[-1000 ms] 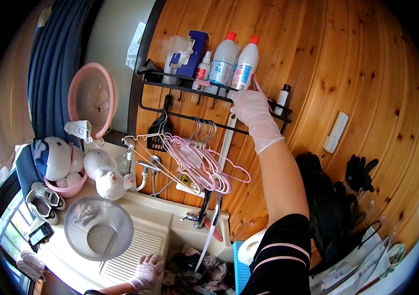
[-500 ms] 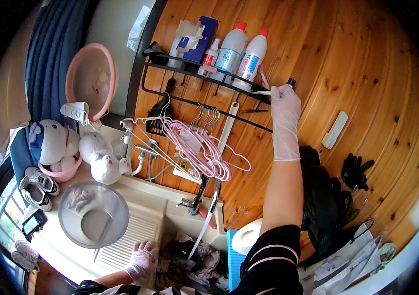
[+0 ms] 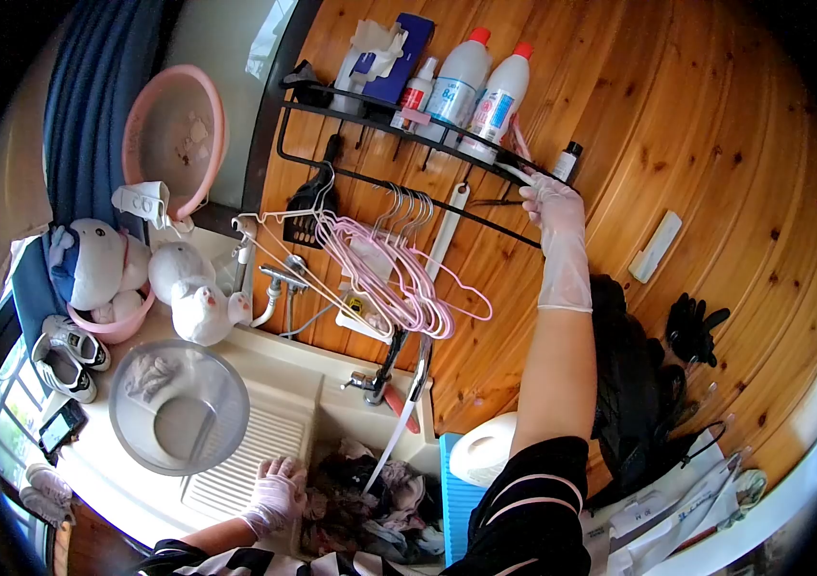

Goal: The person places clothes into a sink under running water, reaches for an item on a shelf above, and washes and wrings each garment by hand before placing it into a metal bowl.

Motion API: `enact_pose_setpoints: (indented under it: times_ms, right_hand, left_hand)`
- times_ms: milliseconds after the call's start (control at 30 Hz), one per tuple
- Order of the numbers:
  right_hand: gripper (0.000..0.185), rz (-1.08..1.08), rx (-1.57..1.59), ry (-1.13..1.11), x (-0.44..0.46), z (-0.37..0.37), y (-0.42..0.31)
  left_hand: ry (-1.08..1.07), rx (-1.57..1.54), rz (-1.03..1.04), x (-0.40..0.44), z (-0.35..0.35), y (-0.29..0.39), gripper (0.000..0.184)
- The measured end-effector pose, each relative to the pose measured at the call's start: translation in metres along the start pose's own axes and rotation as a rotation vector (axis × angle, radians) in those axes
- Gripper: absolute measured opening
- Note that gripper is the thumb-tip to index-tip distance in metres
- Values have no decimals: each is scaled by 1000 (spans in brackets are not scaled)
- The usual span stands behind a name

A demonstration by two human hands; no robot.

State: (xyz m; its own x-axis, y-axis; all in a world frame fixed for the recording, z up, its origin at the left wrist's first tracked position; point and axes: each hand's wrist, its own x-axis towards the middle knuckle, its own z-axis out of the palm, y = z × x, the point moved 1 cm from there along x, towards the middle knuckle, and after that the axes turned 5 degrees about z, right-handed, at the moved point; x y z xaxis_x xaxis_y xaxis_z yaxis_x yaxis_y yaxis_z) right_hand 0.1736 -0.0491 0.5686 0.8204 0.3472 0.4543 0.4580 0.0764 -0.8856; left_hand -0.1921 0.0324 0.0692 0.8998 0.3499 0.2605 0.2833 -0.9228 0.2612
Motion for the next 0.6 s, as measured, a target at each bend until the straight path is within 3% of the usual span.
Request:
enact_pose_setpoints:
  times_ms: [333, 533, 600]
  right_hand:
    - [22, -153, -123, 18, -5, 0, 1]
    - [33, -142, -82, 58, -11, -2, 2]
    - [39, -63, 73, 8, -11, -7, 9]
  left_hand:
    - [-30, 5, -7, 0, -1, 0, 50]
    - [-30, 0, -10, 0, 5, -2, 51]
    - [-19, -21, -3, 0, 6, -3, 50]
